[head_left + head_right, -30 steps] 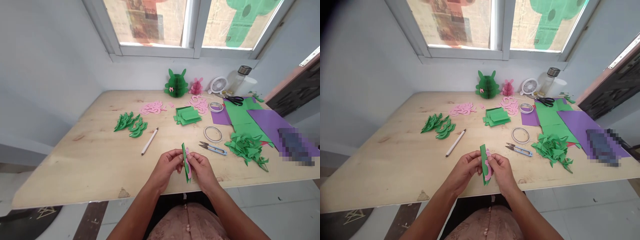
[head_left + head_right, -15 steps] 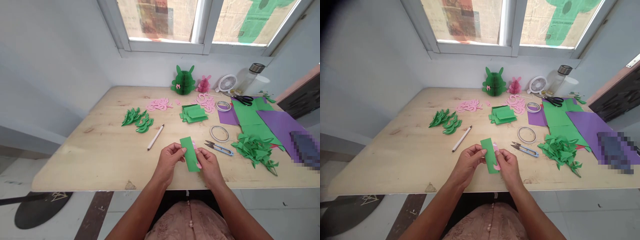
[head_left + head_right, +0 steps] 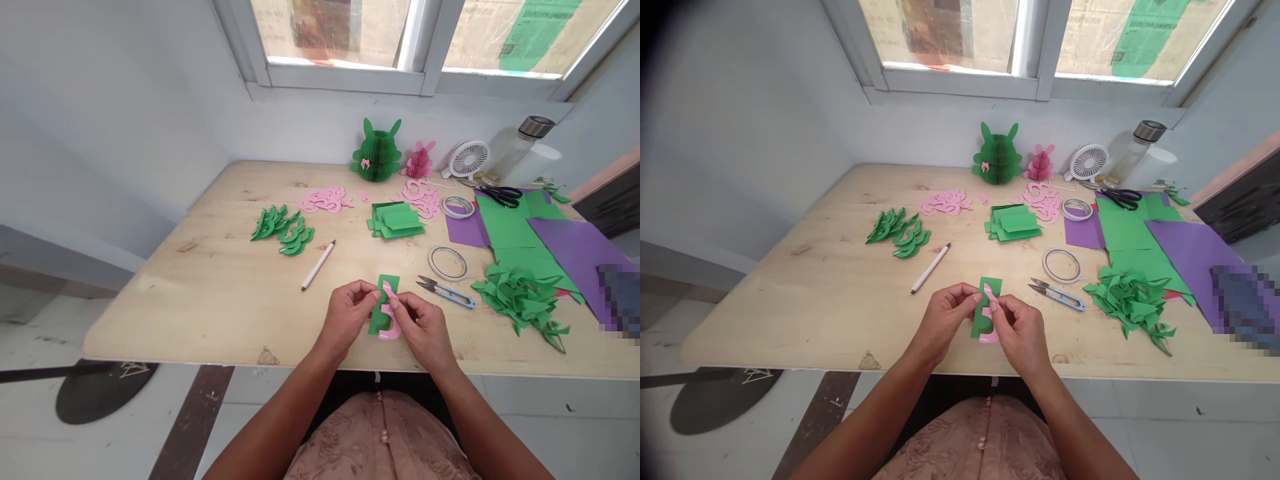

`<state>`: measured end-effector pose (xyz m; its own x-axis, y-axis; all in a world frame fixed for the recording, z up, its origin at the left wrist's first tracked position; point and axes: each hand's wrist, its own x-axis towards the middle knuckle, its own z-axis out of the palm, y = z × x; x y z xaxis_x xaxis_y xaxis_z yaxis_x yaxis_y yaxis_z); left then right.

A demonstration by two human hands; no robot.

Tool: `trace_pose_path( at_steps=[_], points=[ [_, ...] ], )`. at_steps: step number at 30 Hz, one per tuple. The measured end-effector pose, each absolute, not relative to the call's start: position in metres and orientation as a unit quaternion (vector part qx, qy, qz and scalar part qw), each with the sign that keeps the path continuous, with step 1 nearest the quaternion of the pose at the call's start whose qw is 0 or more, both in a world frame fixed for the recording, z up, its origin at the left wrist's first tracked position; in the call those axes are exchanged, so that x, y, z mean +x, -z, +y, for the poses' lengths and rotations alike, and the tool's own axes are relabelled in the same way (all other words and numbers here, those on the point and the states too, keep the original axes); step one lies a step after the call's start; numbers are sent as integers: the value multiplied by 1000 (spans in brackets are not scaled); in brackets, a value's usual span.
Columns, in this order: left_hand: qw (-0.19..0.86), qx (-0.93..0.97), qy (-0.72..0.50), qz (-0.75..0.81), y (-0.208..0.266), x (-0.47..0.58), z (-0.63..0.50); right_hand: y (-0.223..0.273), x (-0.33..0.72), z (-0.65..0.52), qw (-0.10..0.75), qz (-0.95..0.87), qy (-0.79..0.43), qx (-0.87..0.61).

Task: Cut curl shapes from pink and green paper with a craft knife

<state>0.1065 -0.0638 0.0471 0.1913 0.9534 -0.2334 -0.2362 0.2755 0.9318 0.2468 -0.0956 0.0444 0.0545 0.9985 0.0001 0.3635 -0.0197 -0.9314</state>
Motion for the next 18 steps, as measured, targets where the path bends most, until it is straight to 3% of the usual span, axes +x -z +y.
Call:
trace_pose_path(
  at_steps=[18],
  points=[
    [656,415,-451,441,-45,111,-64,-45,247,-94,397,-571,-369,-617]
  ],
)
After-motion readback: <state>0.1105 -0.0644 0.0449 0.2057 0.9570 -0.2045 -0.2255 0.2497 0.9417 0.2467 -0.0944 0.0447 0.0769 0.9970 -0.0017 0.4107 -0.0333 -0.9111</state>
